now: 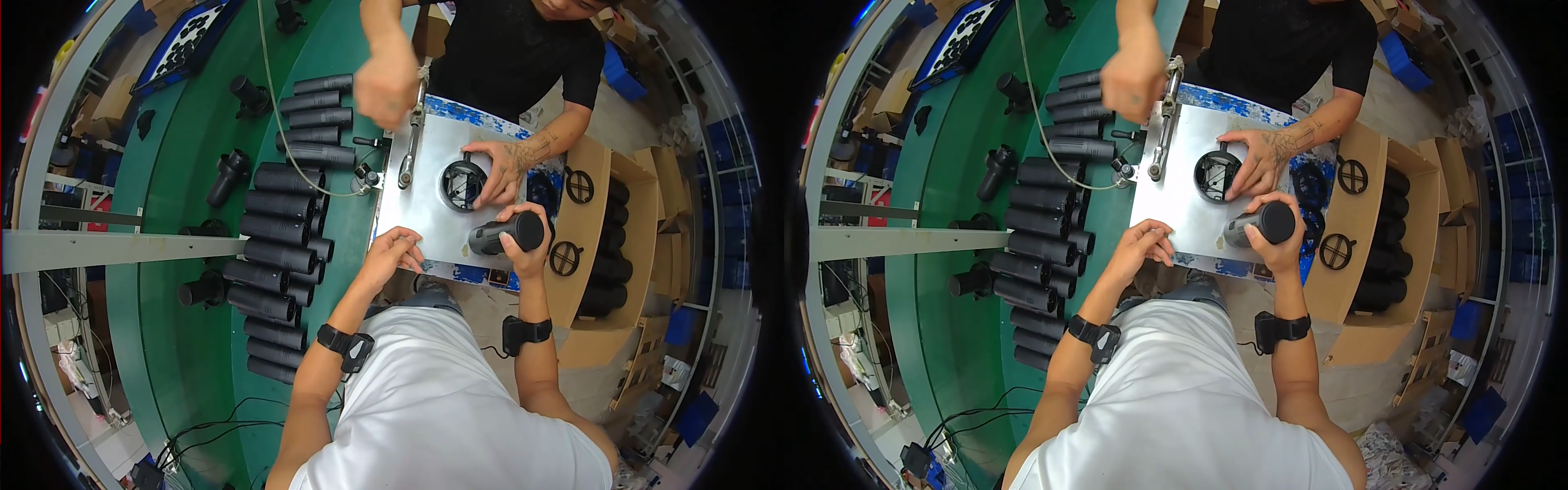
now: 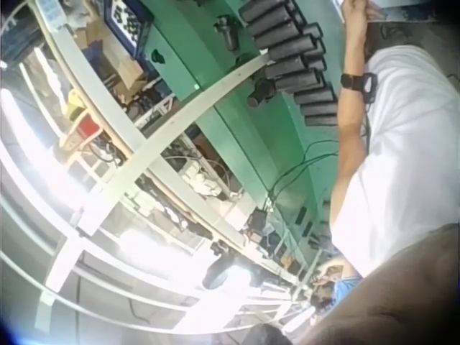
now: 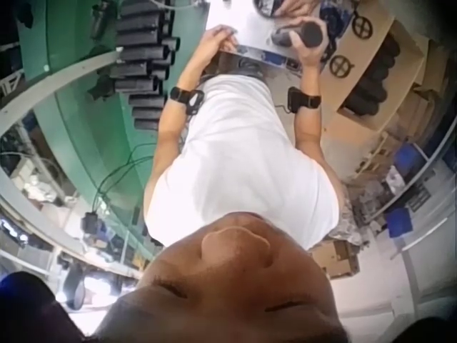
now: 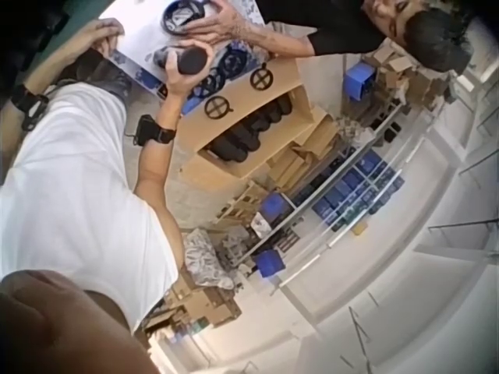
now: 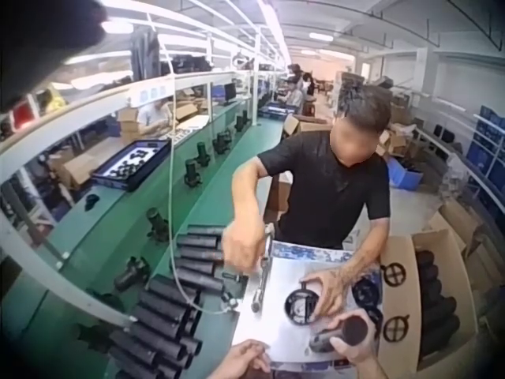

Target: The person picks up a black plastic housing, places it into a metal fixture, and presses down on it. They then remove the housing from the fixture and place it onto a green conveyor belt, repeating this process several times.

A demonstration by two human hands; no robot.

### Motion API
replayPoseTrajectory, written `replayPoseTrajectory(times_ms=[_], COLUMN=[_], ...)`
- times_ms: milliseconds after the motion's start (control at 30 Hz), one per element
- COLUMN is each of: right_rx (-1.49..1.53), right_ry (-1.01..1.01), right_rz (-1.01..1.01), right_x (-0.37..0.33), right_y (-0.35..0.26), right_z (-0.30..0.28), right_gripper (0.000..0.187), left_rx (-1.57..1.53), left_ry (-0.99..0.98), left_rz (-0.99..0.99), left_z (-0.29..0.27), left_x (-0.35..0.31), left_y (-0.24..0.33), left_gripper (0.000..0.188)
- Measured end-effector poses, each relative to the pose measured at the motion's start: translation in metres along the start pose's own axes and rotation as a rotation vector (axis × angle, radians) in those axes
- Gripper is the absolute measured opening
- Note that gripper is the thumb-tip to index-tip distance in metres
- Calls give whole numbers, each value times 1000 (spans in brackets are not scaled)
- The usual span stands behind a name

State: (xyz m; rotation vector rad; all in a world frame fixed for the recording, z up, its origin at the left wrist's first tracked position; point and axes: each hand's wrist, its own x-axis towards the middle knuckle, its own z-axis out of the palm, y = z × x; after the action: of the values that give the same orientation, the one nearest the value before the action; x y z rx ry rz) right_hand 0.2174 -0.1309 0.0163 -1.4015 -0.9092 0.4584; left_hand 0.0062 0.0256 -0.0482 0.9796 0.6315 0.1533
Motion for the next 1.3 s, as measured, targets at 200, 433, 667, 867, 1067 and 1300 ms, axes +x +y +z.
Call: replayPoseTrajectory(times_ms=[200,433,667,867,1067,1300], right_rx=[-1,-9,-394,-260,-95,-55], right_ry=[-27,13,31,16,-262,-385], right_rz=[-1,-19,-189,-311,-415,-501], right_x=[2,-2,-4,5,52,57], right_y=[2,-2,30,22,24,6], right_z=[10,3,-12,-31,55,88], right_gripper=[45,44,49,31,24,22], left_rx=[-34,-37,-233,-21,64,143], left_ry=[28,-29,47,8,124,68], left_rz=[15,18,61,188,182,143], left_z=[-5,-4,-11,13,0,9], left_x=[-9,3,9,31,21,25], left_y=[2,-6,-39,-25,-28,-17], left_gripper=[23,22,22,23,21,18])
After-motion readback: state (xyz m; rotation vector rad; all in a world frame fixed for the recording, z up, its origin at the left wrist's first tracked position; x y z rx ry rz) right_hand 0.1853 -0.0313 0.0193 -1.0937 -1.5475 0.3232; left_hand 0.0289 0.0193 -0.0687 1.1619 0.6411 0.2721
